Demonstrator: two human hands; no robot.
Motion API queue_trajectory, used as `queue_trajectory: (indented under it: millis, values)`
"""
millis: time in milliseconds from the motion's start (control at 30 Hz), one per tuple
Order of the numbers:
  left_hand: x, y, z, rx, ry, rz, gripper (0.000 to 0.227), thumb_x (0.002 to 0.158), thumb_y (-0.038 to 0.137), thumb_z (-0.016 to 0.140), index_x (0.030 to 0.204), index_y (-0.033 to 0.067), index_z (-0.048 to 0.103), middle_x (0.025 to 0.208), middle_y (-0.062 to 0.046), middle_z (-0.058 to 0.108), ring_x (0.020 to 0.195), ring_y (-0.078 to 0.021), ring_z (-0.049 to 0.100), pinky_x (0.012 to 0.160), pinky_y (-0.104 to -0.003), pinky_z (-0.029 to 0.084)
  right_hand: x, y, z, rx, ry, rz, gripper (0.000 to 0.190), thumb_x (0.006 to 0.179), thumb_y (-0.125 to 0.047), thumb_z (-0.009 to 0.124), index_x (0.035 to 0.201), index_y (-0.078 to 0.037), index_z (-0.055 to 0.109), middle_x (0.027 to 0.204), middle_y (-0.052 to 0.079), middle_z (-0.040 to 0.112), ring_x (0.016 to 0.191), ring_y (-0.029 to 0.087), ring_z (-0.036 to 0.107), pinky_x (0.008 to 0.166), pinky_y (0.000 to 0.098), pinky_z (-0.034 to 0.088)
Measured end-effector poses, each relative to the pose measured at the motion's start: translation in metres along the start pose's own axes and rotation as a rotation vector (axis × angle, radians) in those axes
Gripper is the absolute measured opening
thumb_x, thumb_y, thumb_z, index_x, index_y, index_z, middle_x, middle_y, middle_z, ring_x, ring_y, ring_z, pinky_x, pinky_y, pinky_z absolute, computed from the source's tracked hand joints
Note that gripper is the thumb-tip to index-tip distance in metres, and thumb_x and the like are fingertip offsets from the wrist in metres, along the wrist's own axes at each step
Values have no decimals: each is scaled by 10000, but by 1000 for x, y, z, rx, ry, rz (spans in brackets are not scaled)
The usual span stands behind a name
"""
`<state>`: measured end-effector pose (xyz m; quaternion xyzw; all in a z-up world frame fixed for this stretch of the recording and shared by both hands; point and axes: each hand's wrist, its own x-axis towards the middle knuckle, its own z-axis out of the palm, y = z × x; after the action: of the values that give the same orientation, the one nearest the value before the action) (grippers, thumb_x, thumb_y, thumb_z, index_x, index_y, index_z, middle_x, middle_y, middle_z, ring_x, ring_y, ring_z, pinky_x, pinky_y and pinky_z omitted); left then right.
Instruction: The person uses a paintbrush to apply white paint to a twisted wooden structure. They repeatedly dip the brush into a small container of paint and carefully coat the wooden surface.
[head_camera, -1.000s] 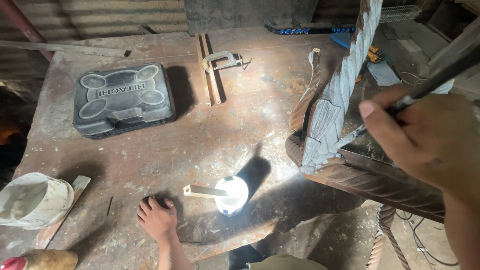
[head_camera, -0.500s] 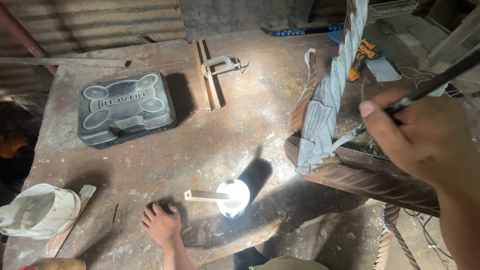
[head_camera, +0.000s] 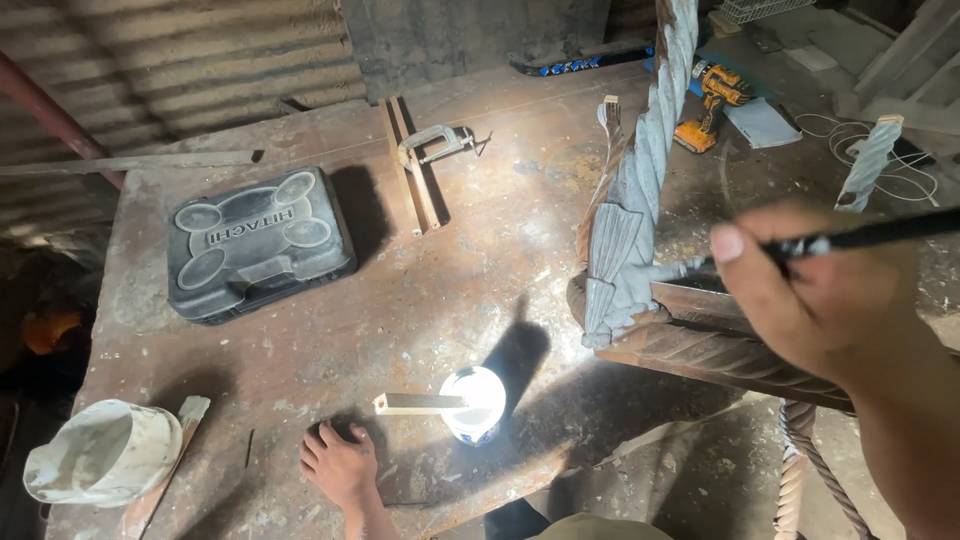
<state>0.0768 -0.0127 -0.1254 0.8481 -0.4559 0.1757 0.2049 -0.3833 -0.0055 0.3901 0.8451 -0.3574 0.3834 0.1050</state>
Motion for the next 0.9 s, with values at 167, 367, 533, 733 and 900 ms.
queue_trajectory:
  millis: [167, 367, 533, 733, 900]
  values:
    - [-1, 0, 1, -51, 8, -5, 519, 965, 420, 488, 1281, 47, 665, 1389, -229, 629, 1320, -433, 550, 1083, -563, 409, -15, -20, -10, -216, -119, 261, 487, 1042, -232, 505, 574, -114, 438, 479, -1, 315, 424, 181, 323, 434, 350, 215]
    - [-1, -1, 5, -14, -66, -30, 541, 967, 443, 484, 1304, 54, 650, 1434, -240, 602, 1344, -428, 530, 1116, -562, 384, -7, -7, 1, -168, -20, 0, 244, 1026, -92, 627, 796, -12, 650, 519, -4, 442, 421, 117, 343, 404, 266, 274]
    - [-1, -1, 5, -15, -16, -9, 537, 964, 444, 478, 1282, 51, 659, 1390, -232, 631, 1302, -434, 564, 1076, -560, 419, -20, -19, 0, -112, 37, 85, 287, 1026, -116, 590, 753, -29, 570, 531, 41, 477, 458, 161, 460, 417, 312, 355]
    - [0, 2, -5, 3, 47, 26, 490, 959, 419, 491, 1232, 49, 660, 1329, -202, 643, 1225, -411, 600, 1011, -532, 460, -8, -43, -15, 19, -104, 304, 496, 993, -196, 457, 538, -90, 289, 497, 10, 233, 428, 169, 215, 454, 354, 161]
    - [0, 2, -2, 1, 53, 22, 503, 954, 422, 500, 1258, 61, 672, 1351, -196, 646, 1266, -410, 587, 1050, -538, 439, -31, -11, 8, 14, 60, 187, 355, 1005, -113, 539, 674, 7, 585, 489, 36, 447, 397, 157, 390, 395, 309, 265]
